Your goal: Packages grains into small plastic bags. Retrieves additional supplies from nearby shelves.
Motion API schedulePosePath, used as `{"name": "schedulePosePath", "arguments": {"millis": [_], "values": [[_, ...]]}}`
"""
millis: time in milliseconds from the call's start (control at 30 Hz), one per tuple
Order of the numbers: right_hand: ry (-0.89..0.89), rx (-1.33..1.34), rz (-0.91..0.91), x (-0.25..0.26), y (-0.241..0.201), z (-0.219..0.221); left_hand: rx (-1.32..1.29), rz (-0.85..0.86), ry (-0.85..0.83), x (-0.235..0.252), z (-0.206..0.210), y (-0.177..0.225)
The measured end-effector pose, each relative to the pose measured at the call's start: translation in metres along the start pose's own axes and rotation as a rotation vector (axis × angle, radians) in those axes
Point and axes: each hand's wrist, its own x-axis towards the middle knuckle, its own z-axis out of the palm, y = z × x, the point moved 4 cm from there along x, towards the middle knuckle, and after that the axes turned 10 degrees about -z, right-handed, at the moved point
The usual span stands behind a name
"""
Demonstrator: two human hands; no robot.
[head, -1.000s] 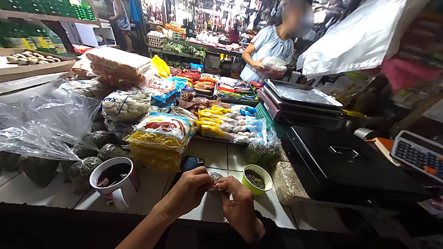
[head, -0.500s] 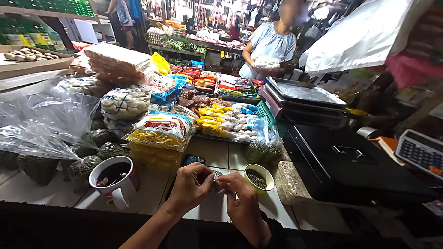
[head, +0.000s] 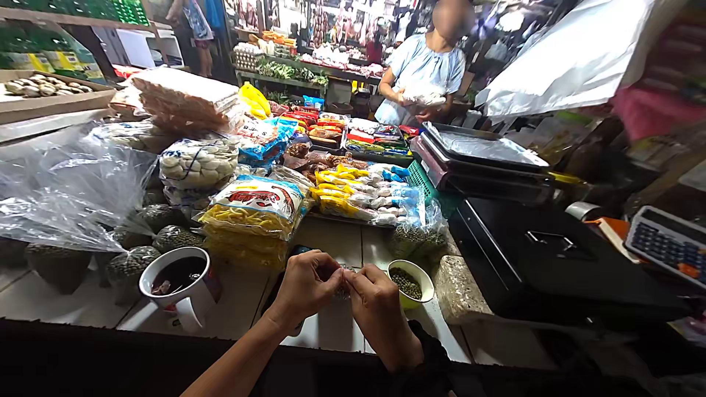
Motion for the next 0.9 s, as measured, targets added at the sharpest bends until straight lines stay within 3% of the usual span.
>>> {"name": "schedulePosePath", "arguments": {"millis": [200,400,533,633,767,900], "values": [[-0.018,0.09,0.068,-0.003,0.007,-0.005,0.006,-0.01,0.049,0.002,0.004,0.006],[-0.21,0.765,0.562,-0.01,0.025,-0.003,-0.025,0.058,-0.042,0.002,0.004,0.009],[-0.118,1.308,0.966,-0.018,0.026,0.004,0.102,0.362,0.066,-0.006,0.009,0.001],[-0.05,1.476,1.146,-0.02,0.027,0.008,0.236,0.603,0.129,-0.014,0.016,-0.009],[-0.075,1.325,1.029,-0.016,0.031,0.007,0.303,0.617,0.153,-0.018,0.017,-0.012],[-0.224,0.803,0.599,-0.007,0.045,-0.009,0.199,0.616,0.183,-0.015,0.019,-0.011]]}}
